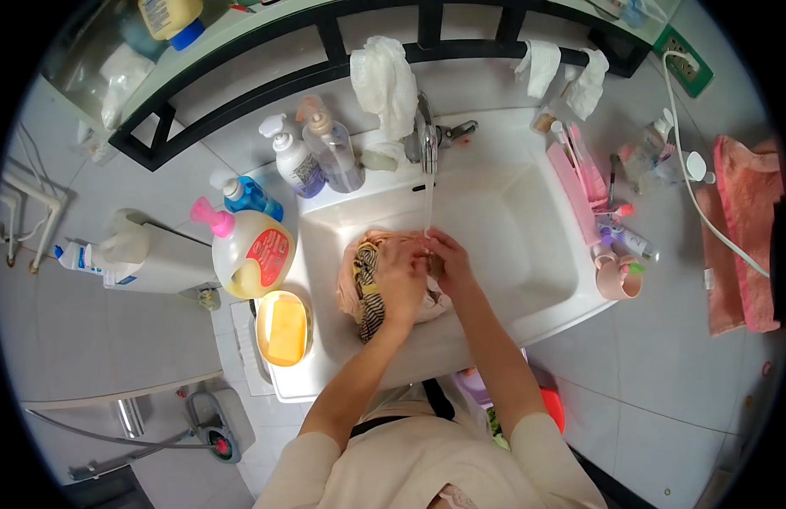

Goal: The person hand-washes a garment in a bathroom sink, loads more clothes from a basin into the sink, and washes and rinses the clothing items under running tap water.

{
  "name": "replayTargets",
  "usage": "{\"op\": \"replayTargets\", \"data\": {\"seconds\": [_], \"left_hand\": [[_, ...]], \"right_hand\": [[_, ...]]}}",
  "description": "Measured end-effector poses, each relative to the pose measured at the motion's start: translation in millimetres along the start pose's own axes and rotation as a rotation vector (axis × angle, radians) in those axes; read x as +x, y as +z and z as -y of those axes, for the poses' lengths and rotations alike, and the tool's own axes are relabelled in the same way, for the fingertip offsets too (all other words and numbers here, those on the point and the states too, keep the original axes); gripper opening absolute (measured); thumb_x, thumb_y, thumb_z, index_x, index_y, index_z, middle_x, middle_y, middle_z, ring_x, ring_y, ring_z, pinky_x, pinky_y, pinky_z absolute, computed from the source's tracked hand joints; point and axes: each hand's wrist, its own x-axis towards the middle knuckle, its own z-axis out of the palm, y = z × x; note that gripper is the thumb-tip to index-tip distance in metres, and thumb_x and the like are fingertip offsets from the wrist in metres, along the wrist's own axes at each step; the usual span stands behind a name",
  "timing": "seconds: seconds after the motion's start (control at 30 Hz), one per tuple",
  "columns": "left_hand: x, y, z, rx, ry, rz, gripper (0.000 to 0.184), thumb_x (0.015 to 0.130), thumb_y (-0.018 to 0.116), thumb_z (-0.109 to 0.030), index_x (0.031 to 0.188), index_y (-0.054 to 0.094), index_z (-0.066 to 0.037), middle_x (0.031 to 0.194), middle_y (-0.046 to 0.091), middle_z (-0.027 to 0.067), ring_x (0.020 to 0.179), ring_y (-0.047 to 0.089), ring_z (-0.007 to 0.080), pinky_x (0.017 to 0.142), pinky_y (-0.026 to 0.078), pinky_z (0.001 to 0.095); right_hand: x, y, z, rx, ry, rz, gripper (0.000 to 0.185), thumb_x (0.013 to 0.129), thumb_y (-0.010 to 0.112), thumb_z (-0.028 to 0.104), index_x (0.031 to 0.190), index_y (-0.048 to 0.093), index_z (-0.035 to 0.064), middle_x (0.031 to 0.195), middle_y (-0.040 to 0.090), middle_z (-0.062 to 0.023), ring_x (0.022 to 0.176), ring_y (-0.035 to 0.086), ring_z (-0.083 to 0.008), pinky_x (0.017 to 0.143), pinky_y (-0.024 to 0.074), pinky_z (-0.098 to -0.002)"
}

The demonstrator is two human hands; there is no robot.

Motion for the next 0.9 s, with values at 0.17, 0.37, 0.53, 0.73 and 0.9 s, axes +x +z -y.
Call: {"op": "replayTargets", "data": {"seconds": [0.17, 0.37, 0.53, 0.73, 0.9], "left_hand": [[-50, -17, 61, 0.211, -0.273, 0.324, 0.073, 0.071, 0.068, -0.024, 0.135, 0.036, -0.012, 0.141, 0.033, 0.0181, 0.126, 0.035, 0.0358, 0.101, 0.033, 0.0437], [-52, -20, 74, 0.124, -0.302, 0.412, 0.077, 0.073, 0.067, -0.022, 0.139, 0.030, -0.012, 0.144, 0.028, 0.0179, 0.129, 0.031, 0.0366, 0.103, 0.031, 0.0426], [-57, -9, 79, 0.208, -0.250, 0.373, 0.079, 0.074, 0.066, -0.022, 0.141, 0.025, -0.016, 0.143, 0.029, 0.0173, 0.127, 0.032, 0.0391, 0.102, 0.031, 0.0468], [-51, -1, 75, 0.441, -0.230, 0.443, 0.080, 0.073, 0.067, -0.023, 0.141, 0.026, -0.020, 0.141, 0.034, 0.0131, 0.123, 0.037, 0.0362, 0.097, 0.032, 0.0550], [-54, 4, 69, 0.576, -0.146, 0.335, 0.073, 0.070, 0.068, -0.022, 0.136, 0.037, -0.019, 0.133, 0.044, 0.0089, 0.113, 0.046, 0.0304, 0.090, 0.037, 0.0511]], "right_hand": [[31, 10, 8, 0.037, 0.006, -0.021, 0.021, 0.088, 0.057, 0.011, 0.106, 0.053, 0.0021, 0.083, 0.057, -0.0077, 0.062, 0.054, -0.0125, 0.048, 0.0449, -0.0245], [41, 27, 11, -0.042, 0.135, -0.192, 0.028, 0.091, 0.053, 0.032, 0.085, 0.055, 0.0041, 0.060, 0.046, 0.0005, 0.044, 0.039, -0.0080, 0.036, 0.0284, -0.0226], [41, 4, -10, -0.155, 0.008, -0.400, 0.045, 0.092, 0.049, 0.042, 0.060, 0.042, 0.0113, 0.046, 0.035, 0.0024, 0.032, 0.027, -0.0095, 0.030, 0.0207, -0.0243], [5, -25, -5, -0.457, -0.055, -0.417, 0.042, 0.090, 0.051, 0.037, 0.059, 0.044, 0.0101, 0.043, 0.034, 0.0013, 0.031, 0.030, -0.0101, 0.031, 0.0235, -0.0264], [-22, -48, -2, -0.784, -0.121, -0.334, 0.027, 0.086, 0.055, 0.026, 0.068, 0.052, 0.0061, 0.046, 0.039, 0.0010, 0.037, 0.037, -0.0089, 0.035, 0.0289, -0.0259]]}}
